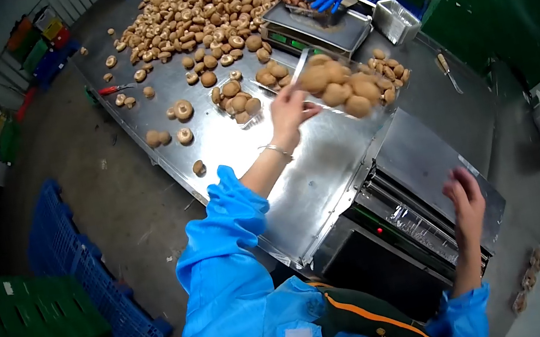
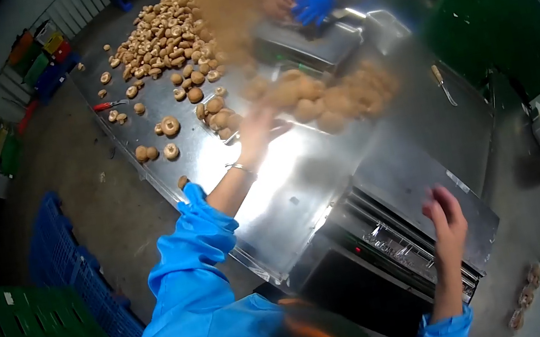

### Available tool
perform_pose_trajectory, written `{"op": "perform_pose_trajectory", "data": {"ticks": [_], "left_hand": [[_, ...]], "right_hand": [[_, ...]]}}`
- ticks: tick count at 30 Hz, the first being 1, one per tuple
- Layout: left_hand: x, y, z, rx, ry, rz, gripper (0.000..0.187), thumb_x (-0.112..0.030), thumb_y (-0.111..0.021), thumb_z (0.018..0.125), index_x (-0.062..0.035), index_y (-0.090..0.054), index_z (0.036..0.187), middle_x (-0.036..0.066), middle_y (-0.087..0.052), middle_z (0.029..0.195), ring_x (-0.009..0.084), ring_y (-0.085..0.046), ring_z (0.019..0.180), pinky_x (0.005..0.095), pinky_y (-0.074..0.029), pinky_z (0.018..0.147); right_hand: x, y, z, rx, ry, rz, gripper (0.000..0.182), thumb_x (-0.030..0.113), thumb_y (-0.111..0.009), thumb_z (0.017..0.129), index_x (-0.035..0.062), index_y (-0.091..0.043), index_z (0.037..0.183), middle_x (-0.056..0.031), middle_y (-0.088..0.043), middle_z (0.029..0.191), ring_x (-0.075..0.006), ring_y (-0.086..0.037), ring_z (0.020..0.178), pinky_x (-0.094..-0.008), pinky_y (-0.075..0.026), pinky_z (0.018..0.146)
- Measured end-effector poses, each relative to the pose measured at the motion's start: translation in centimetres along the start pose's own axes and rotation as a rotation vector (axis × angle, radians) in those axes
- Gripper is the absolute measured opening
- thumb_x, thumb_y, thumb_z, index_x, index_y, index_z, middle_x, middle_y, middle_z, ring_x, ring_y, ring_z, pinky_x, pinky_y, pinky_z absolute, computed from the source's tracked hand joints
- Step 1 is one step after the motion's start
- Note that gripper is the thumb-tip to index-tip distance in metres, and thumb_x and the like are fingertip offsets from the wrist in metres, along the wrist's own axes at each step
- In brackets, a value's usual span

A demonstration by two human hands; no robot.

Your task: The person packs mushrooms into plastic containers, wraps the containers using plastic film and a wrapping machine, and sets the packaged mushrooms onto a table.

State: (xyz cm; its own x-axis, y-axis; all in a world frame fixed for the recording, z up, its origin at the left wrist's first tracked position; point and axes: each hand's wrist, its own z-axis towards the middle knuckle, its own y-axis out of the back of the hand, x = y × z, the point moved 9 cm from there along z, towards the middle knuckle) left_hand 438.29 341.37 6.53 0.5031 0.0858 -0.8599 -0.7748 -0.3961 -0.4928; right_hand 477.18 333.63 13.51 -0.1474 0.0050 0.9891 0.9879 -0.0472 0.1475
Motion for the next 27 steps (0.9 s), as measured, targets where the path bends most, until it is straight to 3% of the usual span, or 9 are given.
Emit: {"op": "perform_pose_trajectory", "data": {"ticks": [7, 10, 13, 16, 20, 21, 22, 24, 27], "left_hand": [[9.8, -13.8, -8.0, 0.215, 0.248, 0.054, 0.031, -0.005, -0.046, 0.082, -0.001, -0.051, 0.112, 0.01, -0.058, 0.081, 0.0156, -0.06, 0.059, 0.0272, -0.055, 0.052], [13.5, -17.7, -10.8, 0.521, 0.277, 0.394, 0.03, -0.011, -0.054, 0.078, -0.0009, -0.056, 0.106, 0.013, -0.063, 0.079, 0.0202, -0.062, 0.067, 0.0329, -0.053, 0.054], [15.2, -19.5, -12.2, 0.658, -0.042, 1.042, 0.031, -0.021, -0.057, 0.072, -0.007, -0.063, 0.099, 0.013, -0.065, 0.084, 0.0252, -0.063, 0.076, 0.0392, -0.05, 0.064], [17.1, -21.0, -13.8, 0.784, -0.077, 1.162, 0.031, -0.027, -0.055, 0.067, -0.0136, -0.067, 0.092, 0.01, -0.064, 0.088, 0.0281, -0.061, 0.081, 0.0401, -0.047, 0.073], [18.4, -22.1, -15.0, 0.947, -0.094, 1.244, 0.029, -0.026, -0.055, 0.072, -0.0088, -0.066, 0.093, 0.013, -0.065, 0.082, 0.0268, -0.062, 0.079, 0.0355, -0.048, 0.074], [20.7, -22.0, -14.5, 1.06, -0.191, 1.16, 0.03, -0.026, -0.055, 0.076, -0.0055, -0.065, 0.095, 0.012, -0.065, 0.078, 0.0225, -0.063, 0.074, 0.0322, -0.048, 0.071], [18.0, -22.5, -15.7, 1.0, 0.056, 1.128, 0.033, -0.028, -0.056, 0.079, -0.0026, -0.063, 0.098, 0.011, -0.065, 0.073, 0.0176, -0.063, 0.069, 0.0288, -0.048, 0.068], [17.8, -22.6, -16.2, 0.958, 0.141, 1.143, 0.042, -0.033, -0.058, 0.079, -0.0002, -0.06, 0.105, 0.01, -0.065, 0.071, 0.0151, -0.062, 0.067, 0.0265, -0.048, 0.066], [15.1, -21.5, -17.2, 0.808, 0.005, 1.046, 0.053, -0.034, -0.062, 0.078, 0.0022, -0.051, 0.115, 0.016, -0.064, 0.085, 0.0219, -0.062, 0.077, 0.0296, -0.048, 0.07]], "right_hand": [[-8.6, 2.6, 5.2, 0.059, -0.425, 0.661, 0.047, 0.023, -0.054, 0.086, 0.0046, -0.038, 0.126, -0.0081, -0.053, 0.11, -0.0212, -0.047, 0.105, -0.039, -0.047, 0.077], [-11.1, 9.3, 2.4, -0.101, -0.439, 0.46, 0.048, 0.021, -0.056, 0.084, 0.0074, -0.038, 0.127, -0.0042, -0.054, 0.105, -0.0185, -0.05, 0.098, -0.0327, -0.046, 0.075], [-11.8, 13.9, 0.4, -0.147, -0.414, 0.192, 0.049, 0.019, -0.056, 0.083, 0.0074, -0.038, 0.128, -0.0033, -0.055, 0.109, -0.0165, -0.052, 0.096, -0.0299, -0.045, 0.073], [-9.9, 15.5, -1.9, -0.18, -0.325, -0.039, 0.045, 0.02, -0.054, 0.085, 0.0068, -0.041, 0.126, -0.0051, -0.056, 0.105, -0.0133, -0.053, 0.092, -0.0245, -0.044, 0.074], [-9.5, 17.0, -2.3, -0.097, 0.175, -0.879, 0.042, 0.021, -0.057, 0.084, 0.0025, -0.047, 0.121, -0.0094, -0.049, 0.107, -0.0136, -0.05, 0.081, -0.0229, -0.042, 0.069], [-9.3, 17.1, -2.7, -0.113, 0.205, -0.875, 0.043, 0.022, -0.057, 0.084, 0.0034, -0.046, 0.121, -0.0097, -0.048, 0.101, -0.0138, -0.047, 0.078, -0.0231, -0.042, 0.07], [-7.5, 16.1, -3.0, -0.065, 0.21, -0.815, 0.045, 0.022, -0.057, 0.084, 0.0042, -0.045, 0.123, -0.0098, -0.047, 0.102, -0.0137, -0.046, 0.08, -0.0235, -0.041, 0.07], [-8.6, 17.4, -3.6, -0.14, 0.171, -0.704, 0.046, 0.021, -0.057, 0.083, 0.004, -0.043, 0.124, -0.0106, -0.046, 0.109, -0.0146, -0.048, 0.087, -0.0247, -0.042, 0.074], [-6.3, 20.0, -5.6, -0.289, 0.191, -0.705, 0.045, 0.018, -0.058, 0.083, 0.0032, -0.045, 0.123, -0.0111, -0.047, 0.114, -0.0162, -0.051, 0.094, -0.0272, -0.043, 0.079]]}}
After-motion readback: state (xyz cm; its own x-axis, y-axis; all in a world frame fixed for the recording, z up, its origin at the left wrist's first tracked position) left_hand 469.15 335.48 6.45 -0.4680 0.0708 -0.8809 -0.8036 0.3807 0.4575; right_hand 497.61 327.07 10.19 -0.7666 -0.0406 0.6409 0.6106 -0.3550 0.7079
